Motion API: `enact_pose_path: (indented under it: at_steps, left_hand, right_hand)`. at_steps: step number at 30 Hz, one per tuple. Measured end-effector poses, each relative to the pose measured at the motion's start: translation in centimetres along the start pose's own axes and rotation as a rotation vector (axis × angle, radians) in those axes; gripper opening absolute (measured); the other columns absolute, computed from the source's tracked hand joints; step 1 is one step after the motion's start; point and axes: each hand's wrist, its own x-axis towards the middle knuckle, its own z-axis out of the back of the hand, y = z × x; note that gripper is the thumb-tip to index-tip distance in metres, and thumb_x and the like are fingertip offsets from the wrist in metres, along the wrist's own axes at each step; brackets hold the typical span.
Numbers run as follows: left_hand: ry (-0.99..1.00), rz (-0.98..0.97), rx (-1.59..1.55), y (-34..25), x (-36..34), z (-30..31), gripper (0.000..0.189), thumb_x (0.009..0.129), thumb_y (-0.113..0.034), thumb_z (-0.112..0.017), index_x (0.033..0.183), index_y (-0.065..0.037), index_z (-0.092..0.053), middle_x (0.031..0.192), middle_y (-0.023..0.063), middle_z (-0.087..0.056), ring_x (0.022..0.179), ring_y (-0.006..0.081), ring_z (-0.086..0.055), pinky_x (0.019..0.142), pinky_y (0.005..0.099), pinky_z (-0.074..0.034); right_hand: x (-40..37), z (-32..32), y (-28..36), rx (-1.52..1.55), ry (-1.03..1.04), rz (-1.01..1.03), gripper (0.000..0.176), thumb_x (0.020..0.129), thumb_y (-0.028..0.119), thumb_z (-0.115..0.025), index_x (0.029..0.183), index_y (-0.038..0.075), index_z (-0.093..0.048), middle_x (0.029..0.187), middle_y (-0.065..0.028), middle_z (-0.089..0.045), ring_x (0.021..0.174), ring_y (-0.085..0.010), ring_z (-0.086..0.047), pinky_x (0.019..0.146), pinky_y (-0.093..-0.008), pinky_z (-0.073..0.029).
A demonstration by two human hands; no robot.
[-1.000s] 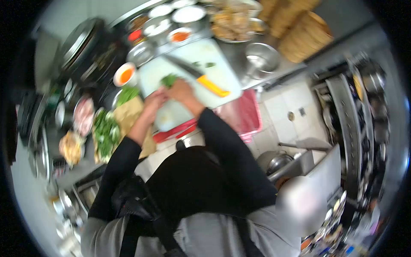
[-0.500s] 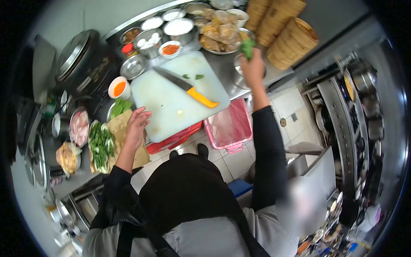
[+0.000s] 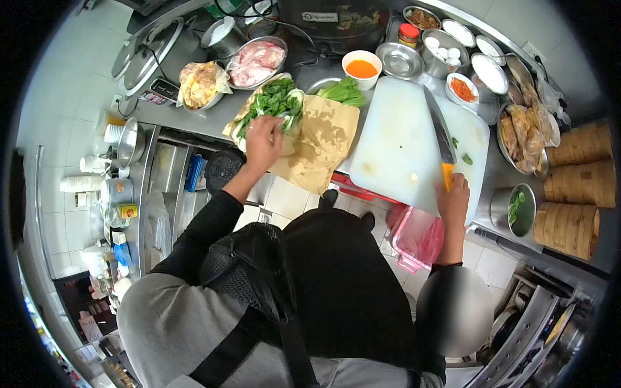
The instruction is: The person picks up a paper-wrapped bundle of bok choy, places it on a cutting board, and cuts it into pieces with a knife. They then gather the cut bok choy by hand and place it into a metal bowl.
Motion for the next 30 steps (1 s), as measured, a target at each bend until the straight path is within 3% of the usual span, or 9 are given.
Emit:
enact_pose_path:
  at_steps: [2,5,10,14,18,20,25,27,30]
  left_hand:
    - [-0.116,-0.063,0.180,1.3,2.6,0.1,0.019,0.086,-0.006,-0.066,0.104,-0.007,-0.073,0.091,0.0124,-0.067,0.085,0.0335,-0.065,0.077,0.0456,-0.050]
    - [0.049,-0.066,0.081,2.8,8.2,-2.8,0.022,0.086,-0.009,-0.067,0.107,-0.008,-0.073,0.099,0.0122,-0.070,0.094,0.0335,-0.065,0.084,0.0470,-0.049]
    - [0.615,0.164,0.396,0.6,13.5,-7.7,0.050,0.089,-0.045,-0.066,0.125,-0.012,-0.072,0.123,0.0171,-0.069,0.112,0.0366,-0.067,0.096,0.0439,-0.053]
    - [0.790,0.194,0.288,-0.1,15.2,-8.7,0.056,0.084,-0.058,-0.063,0.124,-0.019,-0.074,0.133,0.0205,-0.065,0.124,0.0363,-0.061,0.102,0.0463,-0.051]
    - [0.916,0.186,0.384,8.9,18.4,-10.1,0.063,0.079,-0.058,-0.069,0.117,-0.008,-0.077,0.133,0.0166,-0.067,0.124,0.0334,-0.063,0.101,0.0464,-0.051]
    - [1.144,0.031,0.544,8.9,17.9,-8.3,0.064,0.076,-0.058,-0.073,0.116,-0.009,-0.077,0.128,0.0158,-0.070,0.121,0.0328,-0.065,0.100,0.0459,-0.051]
    - [1.092,-0.043,0.494,5.9,17.6,-5.9,0.071,0.068,-0.060,-0.082,0.118,-0.011,-0.076,0.122,0.0129,-0.072,0.116,0.0332,-0.067,0.097,0.0504,-0.048]
    - [1.315,-0.070,0.550,5.6,18.7,-5.9,0.077,0.064,-0.059,-0.084,0.123,-0.010,-0.071,0.126,0.0121,-0.069,0.119,0.0325,-0.063,0.095,0.0481,-0.049]
    - [1.219,-0.170,0.367,8.2,20.4,-5.7,0.071,0.065,-0.052,-0.087,0.117,-0.007,-0.071,0.111,0.0136,-0.071,0.108,0.0327,-0.066,0.087,0.0429,-0.049]
  right_hand:
    - [0.2,-0.7,-0.3,-0.030,-0.032,-0.071,0.038,0.085,0.009,-0.076,0.115,0.001,-0.054,0.113,-0.0239,-0.064,0.105,-0.0455,-0.061,0.091,-0.0501,-0.050]
    - [0.5,-0.7,-0.2,-0.016,-0.018,-0.080,0.037,0.084,0.006,-0.076,0.113,0.001,-0.053,0.114,-0.0237,-0.064,0.107,-0.0454,-0.061,0.092,-0.0497,-0.049]
    - [-0.1,-0.7,0.6,-0.049,-0.033,-0.114,0.046,0.084,0.004,-0.074,0.126,0.002,-0.055,0.120,-0.0231,-0.063,0.111,-0.0453,-0.060,0.097,-0.0493,-0.050]
    - [-0.9,-1.3,0.7,-0.064,-0.111,-0.120,0.043,0.085,0.005,-0.073,0.124,0.002,-0.056,0.121,-0.0233,-0.063,0.110,-0.0455,-0.060,0.096,-0.0505,-0.049]
    - [-1.2,-1.9,1.0,-0.090,-0.139,-0.115,0.041,0.086,0.006,-0.072,0.124,0.002,-0.057,0.119,-0.0237,-0.062,0.106,-0.0454,-0.060,0.094,-0.0512,-0.049]
    - [-1.1,-1.9,0.9,-0.097,-0.153,-0.086,0.041,0.087,0.007,-0.071,0.125,0.002,-0.057,0.119,-0.0238,-0.062,0.106,-0.0455,-0.059,0.093,-0.0515,-0.049]
    - [-0.9,-2.3,1.0,-0.122,-0.135,-0.142,0.043,0.087,0.008,-0.072,0.126,0.003,-0.056,0.121,-0.0234,-0.061,0.106,-0.0463,-0.059,0.093,-0.0528,-0.048]
    - [-1.0,-2.3,0.7,-0.111,-0.121,-0.145,0.043,0.087,0.007,-0.072,0.127,0.003,-0.056,0.122,-0.0233,-0.060,0.107,-0.0460,-0.059,0.094,-0.0526,-0.048]
    - [-0.8,-2.1,1.0,-0.100,-0.099,-0.176,0.045,0.086,0.006,-0.072,0.128,0.003,-0.055,0.123,-0.0230,-0.060,0.108,-0.0454,-0.058,0.094,-0.0521,-0.048]
